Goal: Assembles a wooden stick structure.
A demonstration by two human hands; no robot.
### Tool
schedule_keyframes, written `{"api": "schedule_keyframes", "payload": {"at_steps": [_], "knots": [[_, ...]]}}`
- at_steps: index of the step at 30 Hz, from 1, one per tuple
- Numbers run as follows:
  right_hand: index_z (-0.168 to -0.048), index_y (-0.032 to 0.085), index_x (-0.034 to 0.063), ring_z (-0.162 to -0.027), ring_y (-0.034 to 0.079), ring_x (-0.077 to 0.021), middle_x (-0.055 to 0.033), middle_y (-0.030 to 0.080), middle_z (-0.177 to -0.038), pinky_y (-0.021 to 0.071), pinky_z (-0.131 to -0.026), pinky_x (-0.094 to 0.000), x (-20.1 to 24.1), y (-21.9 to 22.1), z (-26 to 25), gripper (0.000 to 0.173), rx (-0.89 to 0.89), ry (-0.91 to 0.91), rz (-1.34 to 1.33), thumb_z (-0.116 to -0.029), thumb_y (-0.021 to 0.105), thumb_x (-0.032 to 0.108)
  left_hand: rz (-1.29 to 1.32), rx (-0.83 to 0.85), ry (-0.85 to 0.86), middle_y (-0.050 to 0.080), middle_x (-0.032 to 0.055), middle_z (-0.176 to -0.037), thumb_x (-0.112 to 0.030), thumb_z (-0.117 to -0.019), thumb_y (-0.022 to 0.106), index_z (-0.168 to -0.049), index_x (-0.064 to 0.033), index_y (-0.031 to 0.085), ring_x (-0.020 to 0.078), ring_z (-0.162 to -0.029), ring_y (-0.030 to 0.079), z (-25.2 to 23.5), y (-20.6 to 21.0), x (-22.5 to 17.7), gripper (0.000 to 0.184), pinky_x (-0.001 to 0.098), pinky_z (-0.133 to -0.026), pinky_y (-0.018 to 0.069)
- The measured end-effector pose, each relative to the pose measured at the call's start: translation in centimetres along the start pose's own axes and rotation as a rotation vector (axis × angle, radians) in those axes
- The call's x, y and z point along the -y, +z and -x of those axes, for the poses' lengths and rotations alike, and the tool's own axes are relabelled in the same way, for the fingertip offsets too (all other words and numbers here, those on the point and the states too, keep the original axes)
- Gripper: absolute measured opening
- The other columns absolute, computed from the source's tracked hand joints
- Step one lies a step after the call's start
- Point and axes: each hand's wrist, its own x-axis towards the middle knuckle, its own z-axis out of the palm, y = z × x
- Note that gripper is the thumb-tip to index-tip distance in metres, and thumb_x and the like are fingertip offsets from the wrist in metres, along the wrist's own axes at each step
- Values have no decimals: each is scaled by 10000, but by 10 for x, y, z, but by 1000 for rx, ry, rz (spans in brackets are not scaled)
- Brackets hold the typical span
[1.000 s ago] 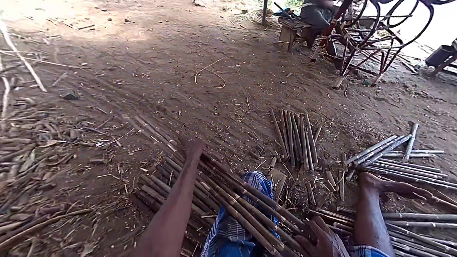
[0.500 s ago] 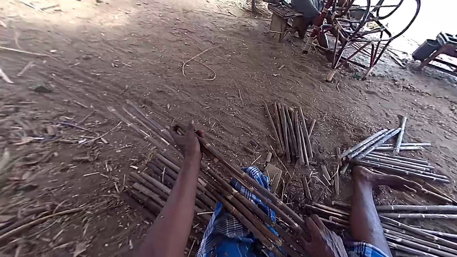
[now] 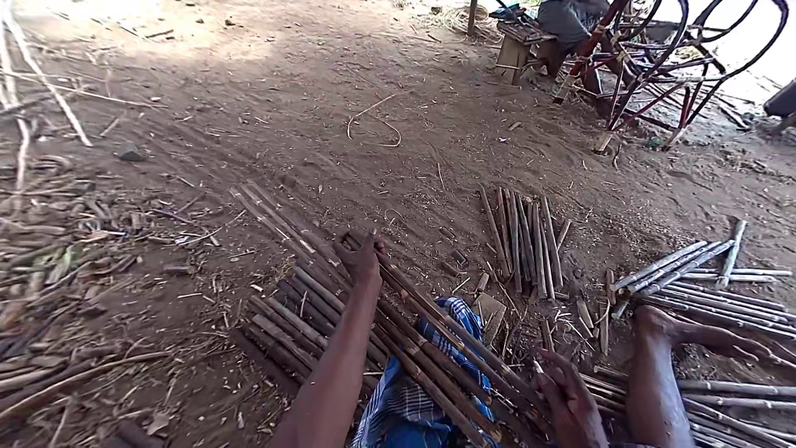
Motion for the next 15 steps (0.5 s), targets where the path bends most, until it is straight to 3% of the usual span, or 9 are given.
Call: {"api": "schedule_keyframes", "payload": {"at_steps": [1, 5, 9, 15], "knots": [[-1386, 516, 33, -707, 697, -154, -35, 727, -876, 613, -627, -317, 2, 5, -4, 389, -2, 19, -37, -1008, 580, 100, -18, 3, -5, 627, 88, -795, -125, -941, 752, -1404, -103, 334, 186, -597, 665, -1, -2, 2, 624, 344, -584, 614], [-1073, 743, 86, -633, 647, -124, -19, 709, -793, 567, -576, -296, -1, 17, -17, 170, 44, 4, -87, -942, 690, 182, -53, -15, -36, 622, 77, -831, -118, -930, 760, -1391, -120, 328, 173, -592, 659, -1, -4, -1, 632, 329, -578, 610], [-1032, 769, 147, -626, 630, -58, 45, 713, -812, 563, -573, -266, -1, 34, -26, 153, 106, -62, 22, -912, 687, 195, -76, -54, -62, 602, 69, -834, -123, -939, 749, -1389, -102, 321, 152, -576, 646, -3, -6, -3, 622, 318, -559, 607], [-958, 781, 144, -590, 587, 8, 65, 702, -779, 523, -537, -193, 5, 54, -31, 131, 73, -181, 192, -877, 694, 199, -117, -64, -83, 587, 77, -875, -136, -943, 747, -1388, -94, 322, 144, -556, 629, -4, -6, -8, 617, 299, -542, 600]]}}
